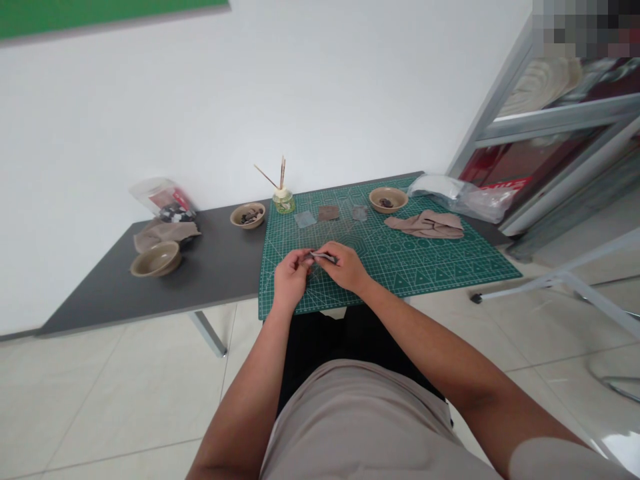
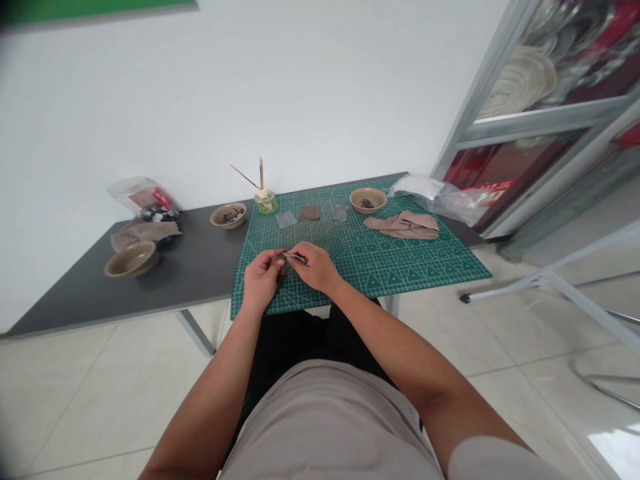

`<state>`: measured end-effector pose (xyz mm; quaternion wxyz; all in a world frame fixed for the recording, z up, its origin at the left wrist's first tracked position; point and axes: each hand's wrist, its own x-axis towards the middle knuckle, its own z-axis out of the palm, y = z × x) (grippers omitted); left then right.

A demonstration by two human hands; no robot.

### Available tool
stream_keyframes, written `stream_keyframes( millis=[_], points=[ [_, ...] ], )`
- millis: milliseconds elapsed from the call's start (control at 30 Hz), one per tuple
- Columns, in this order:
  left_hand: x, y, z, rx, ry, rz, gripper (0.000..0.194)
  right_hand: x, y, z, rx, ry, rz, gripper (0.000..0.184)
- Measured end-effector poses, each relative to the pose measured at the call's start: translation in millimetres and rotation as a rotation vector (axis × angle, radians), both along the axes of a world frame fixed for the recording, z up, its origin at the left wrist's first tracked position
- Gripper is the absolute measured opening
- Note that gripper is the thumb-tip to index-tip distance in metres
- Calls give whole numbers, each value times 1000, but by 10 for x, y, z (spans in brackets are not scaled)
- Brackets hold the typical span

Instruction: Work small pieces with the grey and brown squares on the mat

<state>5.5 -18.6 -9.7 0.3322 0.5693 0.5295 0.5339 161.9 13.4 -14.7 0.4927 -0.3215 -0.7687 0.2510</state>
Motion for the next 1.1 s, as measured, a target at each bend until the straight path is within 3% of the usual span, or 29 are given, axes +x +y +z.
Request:
stream_keyframes(
  millis=[233,400,767,1100],
  points=[
    [-11,1,19,9,41,-39,11,-9,7,-10,15,27,-5,8],
    [-20,11,1,-31,-21,-18,17,-24,15,-31,37,-24,17,10],
    [-41,32,-46,-24,-57,-41,16,0,-10,4,-90,-18,-4,12],
    [-39,46,-19,-40,-77,-29,18,-33,17,-36,-3,-59,19,12]
  ],
)
